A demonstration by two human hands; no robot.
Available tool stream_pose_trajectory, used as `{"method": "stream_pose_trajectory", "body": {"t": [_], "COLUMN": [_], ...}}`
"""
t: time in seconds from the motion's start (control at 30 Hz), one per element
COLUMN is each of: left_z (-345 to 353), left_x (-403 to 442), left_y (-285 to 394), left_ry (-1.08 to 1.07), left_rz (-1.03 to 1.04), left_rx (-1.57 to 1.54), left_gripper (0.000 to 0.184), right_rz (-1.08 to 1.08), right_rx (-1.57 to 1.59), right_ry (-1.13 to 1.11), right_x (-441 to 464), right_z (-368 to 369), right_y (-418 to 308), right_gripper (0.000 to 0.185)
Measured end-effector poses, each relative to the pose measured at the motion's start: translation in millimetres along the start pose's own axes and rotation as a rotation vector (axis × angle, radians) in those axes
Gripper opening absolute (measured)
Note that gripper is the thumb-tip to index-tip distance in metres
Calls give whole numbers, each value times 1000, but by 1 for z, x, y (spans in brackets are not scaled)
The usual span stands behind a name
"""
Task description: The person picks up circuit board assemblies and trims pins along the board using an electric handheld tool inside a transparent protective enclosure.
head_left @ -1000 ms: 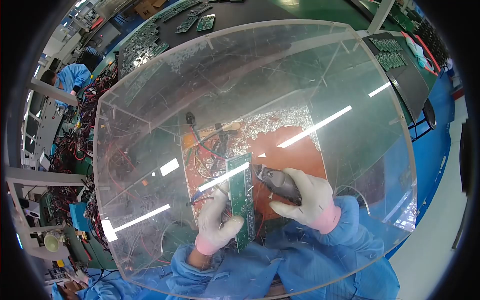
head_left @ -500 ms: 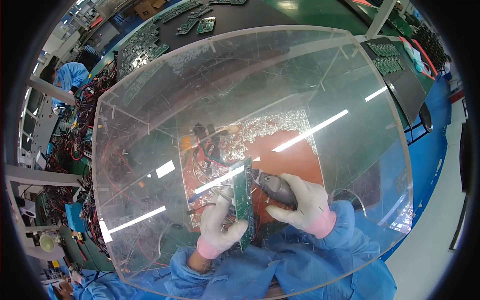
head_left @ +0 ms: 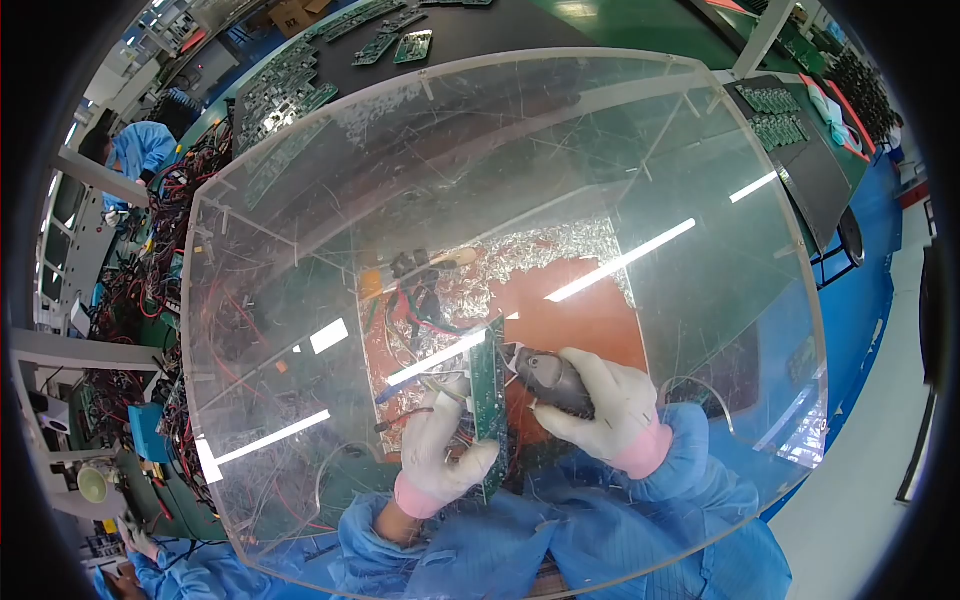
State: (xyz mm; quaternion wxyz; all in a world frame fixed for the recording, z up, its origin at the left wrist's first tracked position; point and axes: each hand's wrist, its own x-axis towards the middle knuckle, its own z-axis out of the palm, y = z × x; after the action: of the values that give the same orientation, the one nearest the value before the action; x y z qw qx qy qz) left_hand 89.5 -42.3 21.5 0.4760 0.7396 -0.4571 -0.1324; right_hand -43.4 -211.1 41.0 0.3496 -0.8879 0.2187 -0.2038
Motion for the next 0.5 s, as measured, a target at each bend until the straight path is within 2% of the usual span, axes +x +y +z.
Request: {"method": "stream_pose_trajectory", "body": {"t": [0.1,0.5], "left_z": [-2,-1], "left_x": [2,3], "left_y": [3,8], "left_ry": [-20,-19], "left_rz": [-50,-37], "left_rx": [-23,-3], "left_gripper": [70,69], "right_rz": [-8,43], "right_rx": [39,63], "right_ry": [7,-23], "right_x": [0,2], "right_z": [1,-6], "right_y": [3,-1], "right_gripper": [59,57]}}
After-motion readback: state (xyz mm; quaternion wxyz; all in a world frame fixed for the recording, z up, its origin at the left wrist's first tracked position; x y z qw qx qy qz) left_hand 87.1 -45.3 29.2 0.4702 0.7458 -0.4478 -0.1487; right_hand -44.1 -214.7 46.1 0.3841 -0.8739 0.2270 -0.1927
